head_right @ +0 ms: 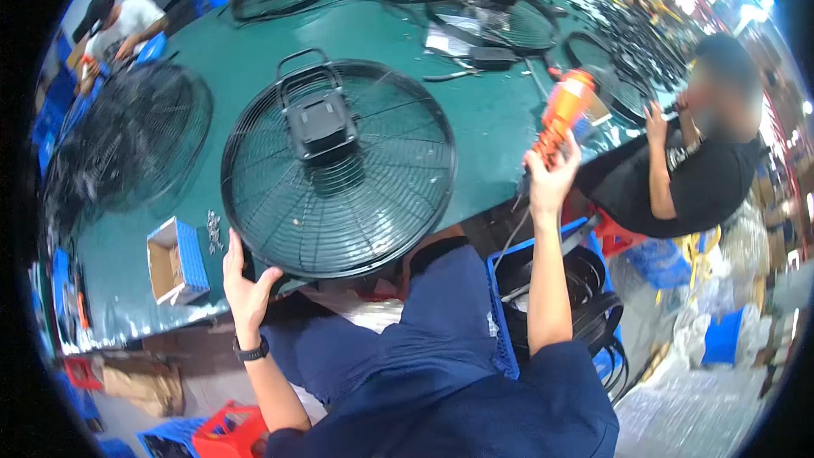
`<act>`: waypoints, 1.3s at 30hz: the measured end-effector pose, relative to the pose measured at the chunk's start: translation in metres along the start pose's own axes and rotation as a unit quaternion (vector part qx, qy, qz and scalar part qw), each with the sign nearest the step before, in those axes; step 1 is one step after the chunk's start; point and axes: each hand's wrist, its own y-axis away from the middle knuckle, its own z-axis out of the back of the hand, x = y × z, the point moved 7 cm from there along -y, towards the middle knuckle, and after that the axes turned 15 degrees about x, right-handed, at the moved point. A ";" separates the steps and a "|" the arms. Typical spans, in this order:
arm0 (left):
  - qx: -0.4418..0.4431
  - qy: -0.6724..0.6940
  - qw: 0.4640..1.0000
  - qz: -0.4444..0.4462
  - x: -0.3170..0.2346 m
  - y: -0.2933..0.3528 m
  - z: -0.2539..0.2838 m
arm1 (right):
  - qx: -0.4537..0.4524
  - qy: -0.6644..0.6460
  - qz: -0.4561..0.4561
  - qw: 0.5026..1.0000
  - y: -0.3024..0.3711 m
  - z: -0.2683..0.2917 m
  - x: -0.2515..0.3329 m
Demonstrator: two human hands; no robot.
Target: Assembling protective grills and components for industrial fans at a workshop table.
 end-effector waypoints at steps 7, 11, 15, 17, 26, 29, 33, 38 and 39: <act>-0.016 -0.085 0.996 -0.025 0.002 0.000 0.014 | 0.081 -0.035 0.032 0.996 0.007 -0.041 0.091; -0.006 -0.099 0.994 -0.051 -0.011 0.004 0.009 | 0.152 -0.167 0.092 0.970 0.000 -0.049 0.118; -0.025 -0.029 0.999 -0.032 -0.030 0.027 0.055 | 0.268 -0.084 0.108 0.954 -0.009 -0.067 0.126; -0.131 -0.044 0.989 -0.051 -0.030 0.030 0.103 | 0.241 -0.082 0.107 0.961 -0.013 -0.065 0.105; 0.152 -0.251 0.937 0.192 0.065 -0.015 0.163 | 0.237 -0.143 0.015 0.961 -0.008 -0.118 0.076; 0.187 -0.295 0.932 0.102 0.063 -0.028 0.151 | 0.256 -0.064 -0.031 0.964 -0.018 -0.109 0.050; 0.191 -0.327 0.920 0.100 0.086 -0.047 0.121 | 0.189 -0.094 -0.043 0.977 -0.019 -0.083 0.044; 0.253 -0.309 0.904 0.151 0.075 -0.047 0.114 | 0.114 0.007 -0.030 0.993 -0.013 -0.105 0.093; 0.262 -0.312 0.900 0.156 0.084 -0.047 0.111 | 0.127 0.038 -0.035 0.991 -0.016 -0.107 0.084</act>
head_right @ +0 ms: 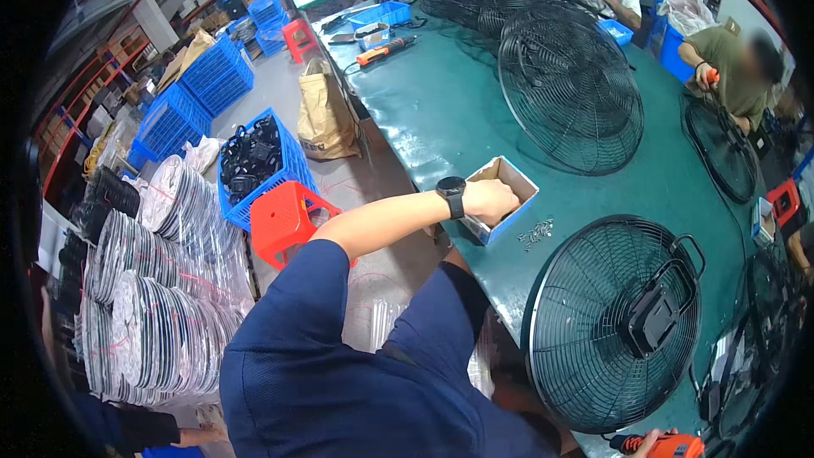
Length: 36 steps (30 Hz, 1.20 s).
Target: Assembling protective grills and components for industrial fans at a workshop table.
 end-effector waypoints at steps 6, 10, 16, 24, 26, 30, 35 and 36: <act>-0.071 -0.017 0.997 -0.033 0.009 0.009 0.006 | 0.081 -0.038 0.023 0.996 -0.019 -0.022 -0.027; -0.162 -0.240 0.957 0.008 -0.015 0.030 0.030 | 0.067 -0.083 -0.001 0.994 -0.019 -0.015 -0.035; -0.171 -0.385 0.907 -0.005 -0.032 0.034 0.033 | 0.029 -0.111 0.002 0.993 -0.014 0.001 -0.028; -0.164 -0.396 0.904 -0.005 -0.037 0.038 0.033 | 0.036 -0.120 0.013 0.992 -0.008 0.012 -0.025; -0.158 -0.400 0.903 0.014 -0.034 0.037 0.032 | 0.024 -0.105 0.015 0.994 -0.006 0.017 -0.027; -0.137 -0.400 0.906 0.030 -0.038 0.035 0.035 | 0.002 -0.080 0.021 0.997 0.002 0.022 -0.023; -0.156 -0.293 0.943 0.000 -0.029 0.031 0.035 | 0.011 -0.061 0.062 0.996 0.010 0.023 -0.021; -0.137 -0.279 0.950 0.021 -0.022 0.030 0.034 | 0.021 -0.056 0.095 0.994 0.011 0.022 -0.019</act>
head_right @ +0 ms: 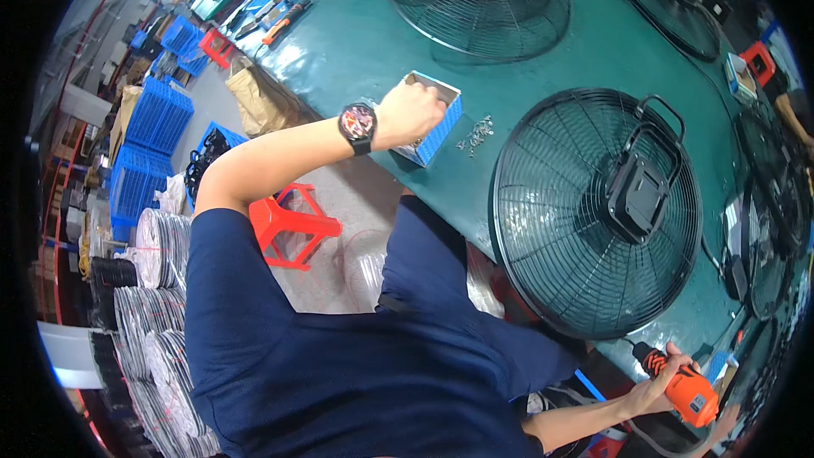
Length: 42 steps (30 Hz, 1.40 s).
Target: Assembling protective grills and components for industrial fans at a workshop table.
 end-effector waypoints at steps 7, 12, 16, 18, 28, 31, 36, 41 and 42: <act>0.043 -0.017 0.998 -0.038 0.003 0.001 -0.011 | -0.013 -0.009 -0.005 1.000 0.005 0.002 0.006; 0.041 -0.015 0.999 -0.024 0.003 0.005 -0.006 | -0.017 -0.044 -0.006 0.999 0.006 0.003 0.007; 0.065 0.047 0.997 -0.011 0.007 0.006 -0.010 | 0.002 -0.060 0.012 0.998 0.006 -0.003 0.011; 0.059 0.085 0.995 -0.001 0.012 0.001 -0.014 | 0.003 -0.058 0.021 0.998 0.007 -0.005 0.013; -0.027 0.976 0.130 -0.173 0.017 0.041 0.027 | -0.003 -0.075 0.027 0.997 0.004 -0.025 0.002; -0.042 0.983 -0.001 -0.179 -0.033 0.067 0.024 | -0.005 -0.075 0.038 0.996 0.005 -0.029 0.008; -0.018 0.991 -0.084 -0.104 -0.122 0.103 -0.009 | -0.023 -0.081 0.030 0.996 0.005 -0.026 0.013; 0.038 0.994 -0.024 -0.097 -0.173 0.123 -0.019 | -0.060 -0.050 0.049 0.996 0.018 -0.022 0.017; 0.039 0.995 -0.013 -0.094 -0.176 0.126 -0.018 | -0.061 -0.046 0.048 0.996 0.022 -0.024 0.018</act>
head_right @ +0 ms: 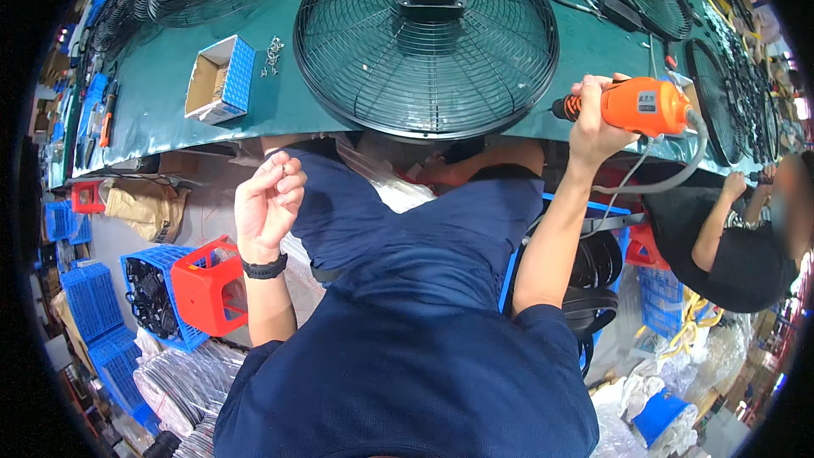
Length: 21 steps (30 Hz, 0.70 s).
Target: Assembling protective grills and components for industrial fans at a workshop table.
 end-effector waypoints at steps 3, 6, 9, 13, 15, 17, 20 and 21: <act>0.005 -0.031 0.999 -0.011 0.000 0.004 -0.007 | -0.011 -0.025 0.041 0.999 0.010 -0.005 0.011; 0.067 -0.011 0.998 -0.004 0.008 0.005 -0.012 | -0.011 -0.031 0.054 0.998 0.018 -0.009 0.013; 0.063 -0.028 0.997 0.024 0.022 0.002 -0.006 | -0.014 -0.010 0.068 0.998 0.022 -0.009 0.014; 0.025 -0.016 0.996 0.081 0.051 -0.006 0.009 | -0.040 -0.033 0.079 0.996 0.026 -0.005 0.017; 0.019 0.019 0.994 0.104 0.063 -0.013 0.009 | -0.055 -0.043 0.065 0.995 0.028 0.000 0.014; 0.035 0.042 0.991 0.123 0.074 -0.023 0.009 | -0.059 -0.019 0.063 0.996 0.026 0.004 0.016; 0.034 0.047 0.988 0.142 0.085 -0.034 0.010 | -0.068 -0.017 0.046 0.996 0.019 0.008 0.014; 0.029 0.037 0.987 0.153 0.086 -0.037 0.012 | -0.076 -0.022 0.042 0.996 0.017 0.010 0.012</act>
